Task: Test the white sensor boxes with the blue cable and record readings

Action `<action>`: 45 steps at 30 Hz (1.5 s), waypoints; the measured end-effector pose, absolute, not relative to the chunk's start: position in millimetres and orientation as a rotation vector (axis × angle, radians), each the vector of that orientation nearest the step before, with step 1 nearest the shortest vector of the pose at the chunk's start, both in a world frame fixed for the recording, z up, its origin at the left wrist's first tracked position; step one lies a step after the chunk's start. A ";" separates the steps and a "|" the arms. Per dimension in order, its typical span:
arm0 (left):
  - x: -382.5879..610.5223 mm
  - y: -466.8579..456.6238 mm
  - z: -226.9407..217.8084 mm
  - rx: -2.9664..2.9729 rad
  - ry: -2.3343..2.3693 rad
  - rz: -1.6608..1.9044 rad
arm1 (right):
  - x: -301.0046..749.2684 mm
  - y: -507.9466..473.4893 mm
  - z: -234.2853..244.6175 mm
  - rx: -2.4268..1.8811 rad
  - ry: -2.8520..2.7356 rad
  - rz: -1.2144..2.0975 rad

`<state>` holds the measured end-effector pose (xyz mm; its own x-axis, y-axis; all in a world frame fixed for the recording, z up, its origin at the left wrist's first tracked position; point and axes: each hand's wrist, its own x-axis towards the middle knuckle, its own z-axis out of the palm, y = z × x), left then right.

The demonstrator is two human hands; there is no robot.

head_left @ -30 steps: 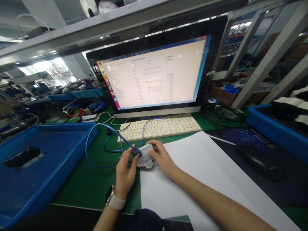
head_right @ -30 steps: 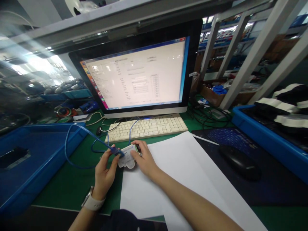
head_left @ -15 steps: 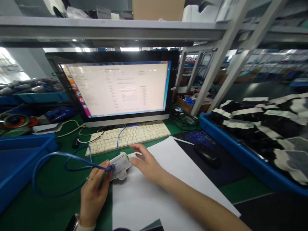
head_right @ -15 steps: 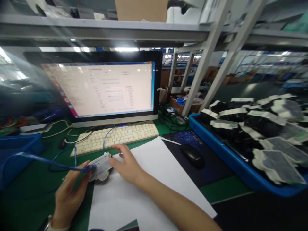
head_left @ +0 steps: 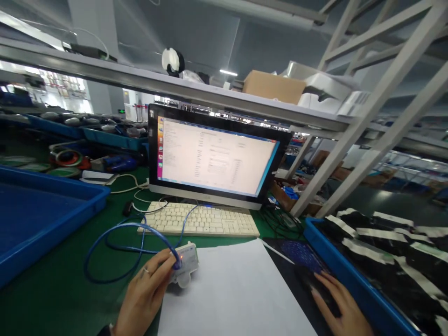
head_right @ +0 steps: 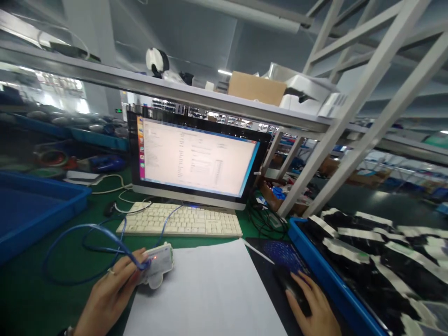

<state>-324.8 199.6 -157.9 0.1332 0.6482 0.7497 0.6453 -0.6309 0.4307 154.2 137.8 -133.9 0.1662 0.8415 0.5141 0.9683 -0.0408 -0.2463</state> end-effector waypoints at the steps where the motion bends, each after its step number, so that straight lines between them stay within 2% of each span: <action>1: -324.5 199.3 -157.5 2.365 1.359 1.569 | 157.9 136.5 -140.4 -1.918 -1.714 -0.335; 11: -324.1 200.4 -157.3 2.396 1.360 1.580 | 164.2 140.3 -153.9 -1.949 -1.862 -0.222; 45: -322.2 200.1 -154.1 2.492 1.408 1.572 | 171.5 137.5 -158.0 -1.937 -1.895 -0.213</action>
